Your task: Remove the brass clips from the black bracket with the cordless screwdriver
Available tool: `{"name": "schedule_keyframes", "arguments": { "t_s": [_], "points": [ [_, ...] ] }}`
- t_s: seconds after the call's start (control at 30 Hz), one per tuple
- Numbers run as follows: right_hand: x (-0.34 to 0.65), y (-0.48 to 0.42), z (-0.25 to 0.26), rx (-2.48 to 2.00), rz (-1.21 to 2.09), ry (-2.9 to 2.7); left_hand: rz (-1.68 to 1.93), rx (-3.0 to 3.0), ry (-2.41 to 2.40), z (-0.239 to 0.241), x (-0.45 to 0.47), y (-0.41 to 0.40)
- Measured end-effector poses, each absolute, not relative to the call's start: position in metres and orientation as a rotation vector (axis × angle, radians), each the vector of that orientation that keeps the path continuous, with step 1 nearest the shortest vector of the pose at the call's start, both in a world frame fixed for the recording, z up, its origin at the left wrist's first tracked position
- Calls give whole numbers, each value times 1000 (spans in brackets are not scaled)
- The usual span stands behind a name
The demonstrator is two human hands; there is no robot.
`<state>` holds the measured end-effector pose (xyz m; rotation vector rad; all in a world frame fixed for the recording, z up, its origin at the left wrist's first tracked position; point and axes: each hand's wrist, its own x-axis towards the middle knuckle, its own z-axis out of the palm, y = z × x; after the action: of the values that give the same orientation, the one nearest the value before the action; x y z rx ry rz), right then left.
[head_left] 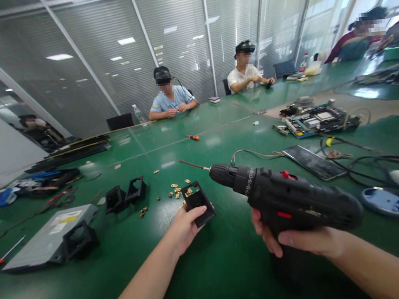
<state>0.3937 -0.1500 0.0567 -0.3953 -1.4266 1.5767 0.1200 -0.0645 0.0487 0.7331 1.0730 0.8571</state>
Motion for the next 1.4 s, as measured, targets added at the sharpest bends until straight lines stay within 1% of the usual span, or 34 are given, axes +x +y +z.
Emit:
{"name": "schedule_keyframes", "arguments": {
  "t_s": [0.13, 0.27, 0.47, 0.6, 0.67, 0.87, 1.03, 1.17, 1.27, 1.4],
  "points": [
    [388, -146, 55, -372, 1601, -1405, 924, 749, 1112, 43, 105, -32],
    [382, -144, 52, -433, 1638, -1358, 962, 794, 1116, 42, 99, -17],
    [379, -144, 44, -517, 1665, -1257, 932, 932, 1182, 46, 103, -31],
    [381, -144, 45, -567, 1617, -1222, 905, 1186, 1281, 50, 112, -49],
    [382, -143, 47, -576, 1600, -1219, 839, 1351, 1340, 52, 116, -54],
    [383, -138, 50, -557, 1582, -1214, 457, 1818, 1626, 60, 120, -55],
    [382, -136, 49, -575, 1586, -1136, 415, 2001, 1614, 62, 122, -54],
    [384, -134, 48, -580, 1581, -1137, 371, 2022, 1722, 61, 126, -52],
    [386, -132, 47, -583, 1566, -1135, 386, 2077, 1780, 80, 118, -55],
    [389, -129, 48, -578, 1547, -1162, 572, 2128, 1833, 148, 78, -79]
  ]
}}
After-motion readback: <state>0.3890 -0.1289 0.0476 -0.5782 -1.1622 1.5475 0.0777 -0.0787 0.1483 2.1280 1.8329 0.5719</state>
